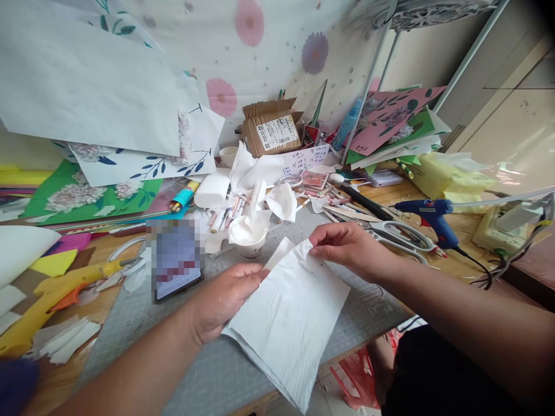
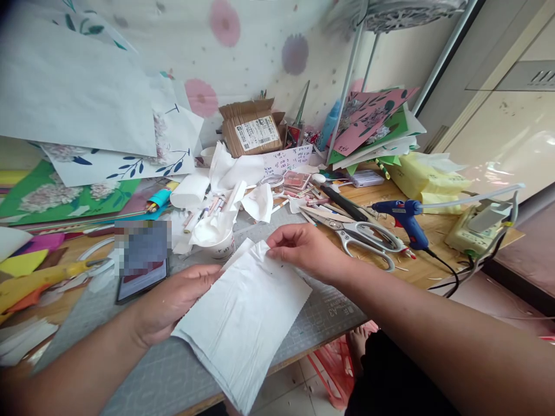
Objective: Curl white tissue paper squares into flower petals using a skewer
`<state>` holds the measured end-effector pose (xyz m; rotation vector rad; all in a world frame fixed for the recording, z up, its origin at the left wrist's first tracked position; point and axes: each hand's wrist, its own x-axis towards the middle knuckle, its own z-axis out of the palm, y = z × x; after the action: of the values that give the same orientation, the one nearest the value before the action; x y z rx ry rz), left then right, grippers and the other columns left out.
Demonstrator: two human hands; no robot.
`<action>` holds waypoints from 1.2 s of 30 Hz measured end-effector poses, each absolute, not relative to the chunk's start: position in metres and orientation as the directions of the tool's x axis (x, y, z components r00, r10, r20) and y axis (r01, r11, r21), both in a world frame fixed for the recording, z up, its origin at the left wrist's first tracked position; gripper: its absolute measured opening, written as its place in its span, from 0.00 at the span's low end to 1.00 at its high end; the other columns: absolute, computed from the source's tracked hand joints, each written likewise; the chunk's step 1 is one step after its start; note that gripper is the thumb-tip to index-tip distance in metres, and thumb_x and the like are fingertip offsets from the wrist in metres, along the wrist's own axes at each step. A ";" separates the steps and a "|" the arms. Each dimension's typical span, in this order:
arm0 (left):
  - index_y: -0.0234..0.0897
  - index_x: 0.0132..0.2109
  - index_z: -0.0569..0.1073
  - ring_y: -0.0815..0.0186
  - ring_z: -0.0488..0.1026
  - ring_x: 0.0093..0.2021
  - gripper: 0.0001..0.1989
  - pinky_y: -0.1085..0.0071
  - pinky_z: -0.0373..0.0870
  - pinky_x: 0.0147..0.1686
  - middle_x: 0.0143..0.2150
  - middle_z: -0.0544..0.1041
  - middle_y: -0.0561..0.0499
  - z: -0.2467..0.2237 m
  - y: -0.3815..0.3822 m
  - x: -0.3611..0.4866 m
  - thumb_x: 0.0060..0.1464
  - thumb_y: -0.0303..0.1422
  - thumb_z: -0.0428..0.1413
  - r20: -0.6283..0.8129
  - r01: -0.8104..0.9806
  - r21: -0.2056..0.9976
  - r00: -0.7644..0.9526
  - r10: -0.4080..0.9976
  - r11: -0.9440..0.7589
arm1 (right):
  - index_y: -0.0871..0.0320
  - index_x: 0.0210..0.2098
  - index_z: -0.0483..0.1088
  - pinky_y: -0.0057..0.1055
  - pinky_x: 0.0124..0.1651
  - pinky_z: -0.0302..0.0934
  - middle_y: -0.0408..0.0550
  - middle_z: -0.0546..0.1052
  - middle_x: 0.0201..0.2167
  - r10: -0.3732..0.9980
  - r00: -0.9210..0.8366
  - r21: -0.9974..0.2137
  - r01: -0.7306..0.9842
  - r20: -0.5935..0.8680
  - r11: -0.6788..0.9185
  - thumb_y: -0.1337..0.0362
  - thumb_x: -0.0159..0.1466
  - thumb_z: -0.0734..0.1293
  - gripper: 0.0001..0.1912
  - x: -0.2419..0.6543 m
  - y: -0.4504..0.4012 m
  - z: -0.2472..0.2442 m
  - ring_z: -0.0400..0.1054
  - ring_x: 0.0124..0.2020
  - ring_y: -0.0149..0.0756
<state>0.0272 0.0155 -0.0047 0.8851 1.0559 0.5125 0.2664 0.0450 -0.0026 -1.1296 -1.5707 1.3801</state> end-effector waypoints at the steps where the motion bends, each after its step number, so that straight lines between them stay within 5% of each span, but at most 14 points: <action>1: 0.32 0.36 0.78 0.65 0.73 0.29 0.17 0.72 0.65 0.30 0.26 0.76 0.51 -0.004 0.015 0.027 0.46 0.42 0.65 -0.524 0.041 0.825 0.431 0.734 0.564 | 0.59 0.27 0.72 0.30 0.32 0.61 0.41 0.73 0.23 0.943 -0.332 -0.992 0.124 -0.017 0.025 0.62 0.51 0.73 0.08 0.264 0.046 -0.003 0.66 0.25 0.31; 6: 0.32 0.37 0.79 0.66 0.73 0.28 0.17 0.72 0.65 0.30 0.28 0.79 0.49 -0.003 0.014 0.028 0.46 0.42 0.65 -0.519 0.016 0.820 0.442 0.732 0.572 | 0.59 0.24 0.68 0.30 0.40 0.62 0.46 0.76 0.41 0.953 -0.301 -0.998 0.056 -0.023 -0.007 0.65 0.50 0.73 0.09 0.251 0.048 -0.005 0.70 0.39 0.35; 13: 0.33 0.39 0.79 0.65 0.73 0.29 0.15 0.71 0.67 0.32 0.30 0.80 0.48 -0.006 0.014 0.025 0.50 0.41 0.62 -0.483 -0.020 0.833 0.462 0.744 0.554 | 0.57 0.23 0.68 0.26 0.23 0.53 0.37 0.69 0.18 0.950 -0.262 -0.985 0.067 -0.172 -0.160 0.63 0.48 0.72 0.09 0.240 0.048 -0.005 0.60 0.18 0.27; 18: 0.33 0.36 0.77 0.62 0.73 0.29 0.17 0.68 0.67 0.34 0.28 0.78 0.49 -0.003 0.013 0.027 0.50 0.45 0.61 -0.436 -0.016 0.864 0.475 0.764 0.503 | 0.57 0.22 0.69 0.26 0.22 0.54 0.38 0.69 0.18 0.957 -0.229 -0.983 0.084 -0.178 -0.163 0.64 0.47 0.72 0.07 0.236 0.047 -0.002 0.61 0.18 0.27; 28: 0.35 0.29 0.70 0.68 0.63 0.24 0.20 0.72 0.57 0.25 0.24 0.68 0.55 -0.003 0.011 0.029 0.54 0.49 0.53 -0.378 0.356 0.904 0.410 0.830 0.237 | 0.56 0.23 0.68 0.26 0.22 0.54 0.39 0.69 0.19 0.965 -0.215 -0.984 0.122 -0.151 -0.127 0.62 0.48 0.72 0.08 0.233 0.043 -0.003 0.61 0.19 0.28; 34: 0.36 0.32 0.73 0.64 0.68 0.27 0.19 0.71 0.62 0.28 0.27 0.74 0.52 -0.001 0.010 0.028 0.53 0.49 0.55 -0.369 0.315 0.914 0.377 0.850 0.257 | 0.54 0.37 0.69 0.26 0.26 0.60 0.39 0.75 0.26 0.906 -0.379 -0.980 0.132 -0.189 -0.149 0.62 0.48 0.75 0.18 0.244 0.049 -0.001 0.68 0.24 0.31; 36: 0.36 0.34 0.74 0.61 0.72 0.31 0.17 0.69 0.65 0.32 0.29 0.76 0.52 -0.001 0.010 0.029 0.53 0.47 0.57 -0.364 0.212 0.929 0.367 0.856 0.304 | 0.57 0.35 0.73 0.27 0.25 0.61 0.42 0.77 0.25 0.833 -0.488 -0.963 0.190 -0.260 -0.189 0.63 0.46 0.77 0.17 0.253 0.051 -0.001 0.70 0.24 0.34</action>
<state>0.0287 0.0103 -0.0005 1.2169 1.1472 0.5820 0.2528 0.0513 -0.0007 -1.1905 -1.5881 1.7243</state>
